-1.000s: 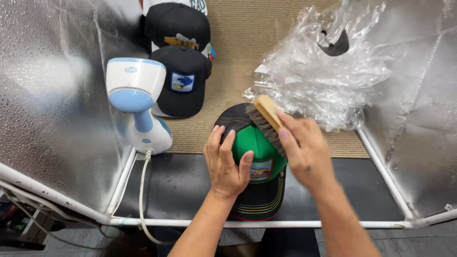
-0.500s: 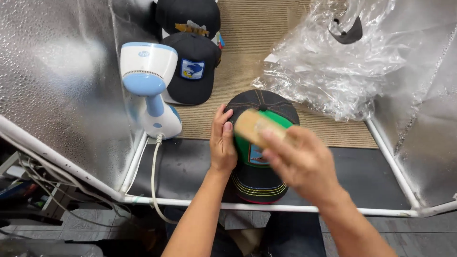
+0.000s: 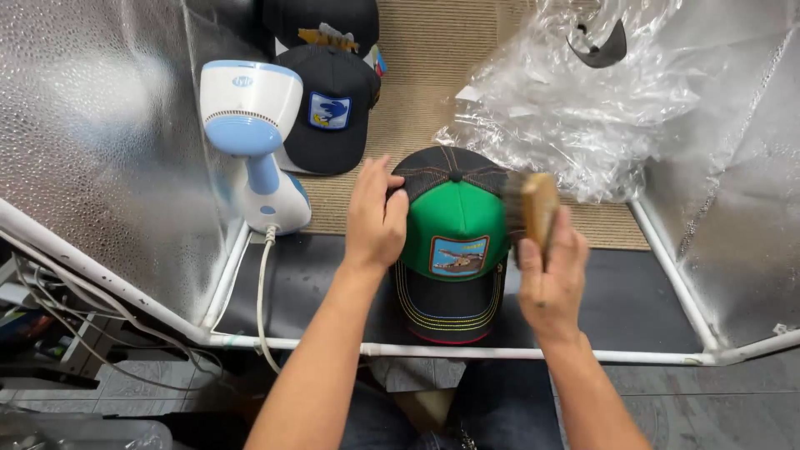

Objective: Brushing a trucker hat with a wooden brush to remove lint or dust as part of a cleaning or quality control process.

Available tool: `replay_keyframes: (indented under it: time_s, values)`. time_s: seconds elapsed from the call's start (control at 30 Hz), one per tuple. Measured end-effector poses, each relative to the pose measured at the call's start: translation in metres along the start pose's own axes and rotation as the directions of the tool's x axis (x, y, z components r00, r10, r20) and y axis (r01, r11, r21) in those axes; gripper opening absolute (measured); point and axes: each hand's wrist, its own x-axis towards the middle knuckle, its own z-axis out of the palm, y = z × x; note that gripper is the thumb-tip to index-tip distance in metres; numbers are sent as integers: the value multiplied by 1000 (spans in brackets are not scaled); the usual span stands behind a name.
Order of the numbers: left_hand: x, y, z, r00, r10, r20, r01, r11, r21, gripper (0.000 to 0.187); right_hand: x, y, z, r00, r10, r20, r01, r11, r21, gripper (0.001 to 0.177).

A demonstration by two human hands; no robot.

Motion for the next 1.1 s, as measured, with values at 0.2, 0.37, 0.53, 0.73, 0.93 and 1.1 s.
replay_keyframes:
  time_s: [0.2,0.37,0.53,0.73,0.93,1.1]
  values:
    - [52,-15,34,882,-247,402,272,962,-6,38,-15,-54,10,953,-292,77,282,952,116,66]
    - [56,-14,25,813,-374,446,419,908,-3,36,-19,16,-6,937,-317,150,304,947,100,60]
    - [52,-5,19,815,-379,439,436,899,-34,33,-14,58,-25,990,-138,43,143,978,-155,65]
    - [50,-7,22,833,-342,436,409,910,-68,37,-12,-27,-11,957,-274,91,248,942,228,60]
    - [55,4,8,835,-352,424,413,909,-58,33,-9,44,-13,957,-256,139,236,961,143,61]
    - [52,4,11,850,-320,418,386,919,-80,32,-6,27,-31,986,-156,64,159,987,-32,64]
